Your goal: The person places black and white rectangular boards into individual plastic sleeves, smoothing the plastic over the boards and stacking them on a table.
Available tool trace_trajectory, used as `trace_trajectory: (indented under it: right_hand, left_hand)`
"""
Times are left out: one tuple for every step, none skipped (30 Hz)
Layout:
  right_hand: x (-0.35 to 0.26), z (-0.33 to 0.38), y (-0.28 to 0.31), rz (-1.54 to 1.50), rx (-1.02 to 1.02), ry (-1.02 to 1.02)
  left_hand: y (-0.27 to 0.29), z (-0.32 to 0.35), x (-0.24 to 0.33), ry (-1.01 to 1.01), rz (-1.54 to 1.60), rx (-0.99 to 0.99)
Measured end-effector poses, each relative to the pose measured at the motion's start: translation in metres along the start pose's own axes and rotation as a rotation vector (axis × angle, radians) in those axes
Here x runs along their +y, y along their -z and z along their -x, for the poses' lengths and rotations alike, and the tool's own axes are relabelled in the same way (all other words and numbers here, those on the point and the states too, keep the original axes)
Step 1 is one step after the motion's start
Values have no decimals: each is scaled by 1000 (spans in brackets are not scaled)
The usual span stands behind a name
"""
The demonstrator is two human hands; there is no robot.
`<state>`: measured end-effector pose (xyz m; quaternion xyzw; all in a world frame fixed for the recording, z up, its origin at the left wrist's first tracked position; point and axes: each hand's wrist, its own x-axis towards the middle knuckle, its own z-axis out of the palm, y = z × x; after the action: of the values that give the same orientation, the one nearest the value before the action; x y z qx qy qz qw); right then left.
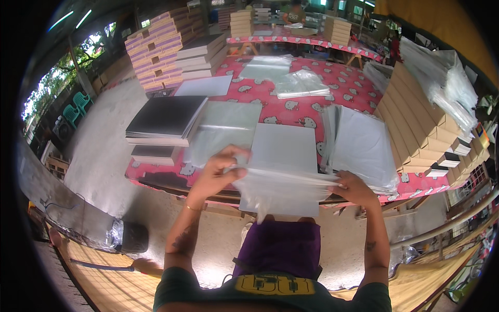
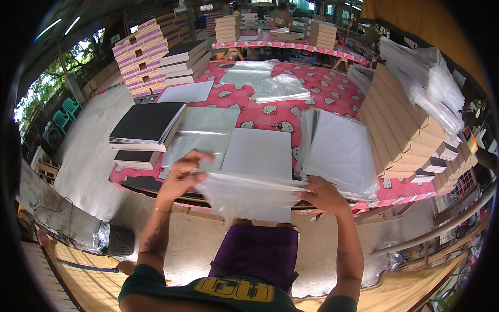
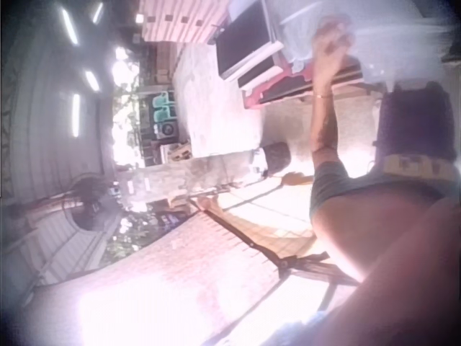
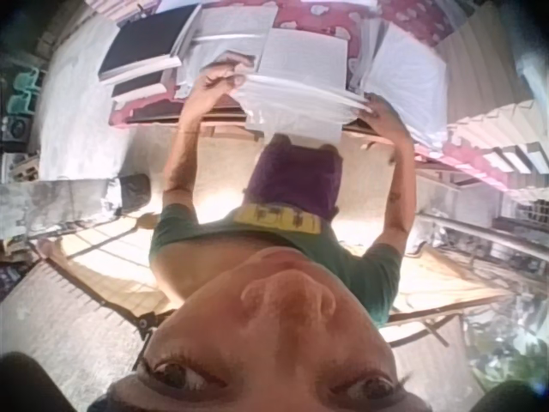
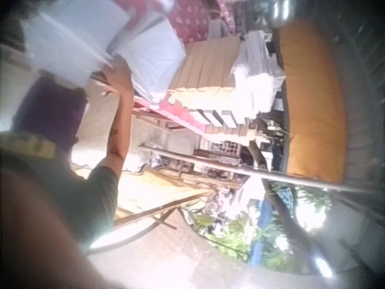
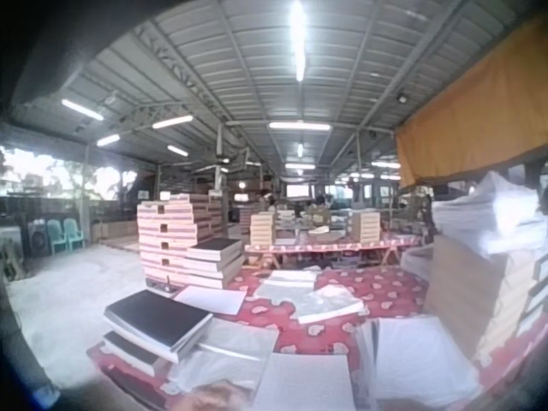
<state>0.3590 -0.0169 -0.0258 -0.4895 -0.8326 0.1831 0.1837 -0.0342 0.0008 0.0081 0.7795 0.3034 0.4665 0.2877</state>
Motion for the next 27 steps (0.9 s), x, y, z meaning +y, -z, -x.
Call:
trace_trajectory:
  right_hand:
    - [14, -1, -13, -534, 62, 4]
    - [29, -2, -30, -1070, 120, 7]
    - [34, -4, -38, -1603, 172, 11]
    - [4, 0, -27, -1762, 370, 23]
    - [12, 5, -33, -2011, 225, -142]
    - [10, 8, -36, -2253, 64, -305]
    - [10, 6, -38, -1950, -50, -247]
    - [7, 5, -39, -1601, -140, -169]
    - [-2, 2, -37, -1291, -199, -85]
    - [-6, -4, -37, -1107, -280, 0]
    - [-9, -7, -38, -921, -358, 82]
    - [-12, -9, -38, -1311, -129, 118]
    - [-16, -11, -38, -1686, 119, 158]
    - [-9, -11, -37, -1820, 222, 22]
    - [0, -10, -41, -1823, 183, -14]
    - [9, -10, -44, -1826, 141, -50]
    - [15, -8, -52, -1692, -54, 18]
    - [16, -7, -55, -1548, -250, 83]
    - [6, -8, -53, -1325, -321, 37]
    - [-8, -9, -51, -1100, -387, -7]
    - [-19, -8, -49, -873, -447, -50]
    - [-15, -2, -66, -1451, -177, 24]
    - [-14, -9, -66, -1724, -5, 206]
    - [-7, -7, -64, -1917, 7, 142]
    - [4, -2, -63, -2105, 43, 62]
    - [10, 2, -68, -1961, -68, 30]
    - [13, 9, -76, -1819, -170, 4]
  left_hand:
    - [-1, 3, 7, 179, 482, -21]
    - [-11, 9, 13, 292, 906, -2]
    - [-15, 7, 21, 338, 730, -109]
    - [-18, 2, 26, 377, 555, -214]
    - [-20, -1, 28, 413, 378, -318]
    - [-18, -1, 23, 322, 406, -311]
    - [-18, 0, 22, 304, 568, -158]
    - [-18, 1, 23, 284, 728, -3]
    - [-19, 1, 22, 265, 889, 154]
    - [-18, -3, 24, 227, 918, 169]
    - [-18, -2, 22, 378, 810, 50]
    - [-17, 2, 18, 525, 700, -65]
    - [-13, 8, 13, 664, 582, -174]
    - [-7, 5, -9, 302, 209, -663]
    - [-8, 5, -8, 299, 282, -614]
    - [-10, 8, -5, 296, 350, -567]
    - [-11, 12, -3, 293, 418, -519]
    - [-10, 22, -8, 335, 653, -196]
    - [-12, 18, -3, 372, 801, -44]
    - [-15, 11, 4, 407, 945, 113]
    - [-18, 8, 10, 440, 1088, 272]
    - [-22, 14, 4, 754, 1057, 311]
    - [-23, 27, -13, 720, 886, -15]
    - [-18, 44, -34, 668, 696, -315]
    - [-20, 49, -44, 601, 503, -626]
    - [-25, 54, -53, 496, 526, -737]
    - [-27, 55, -49, 503, 692, -501]
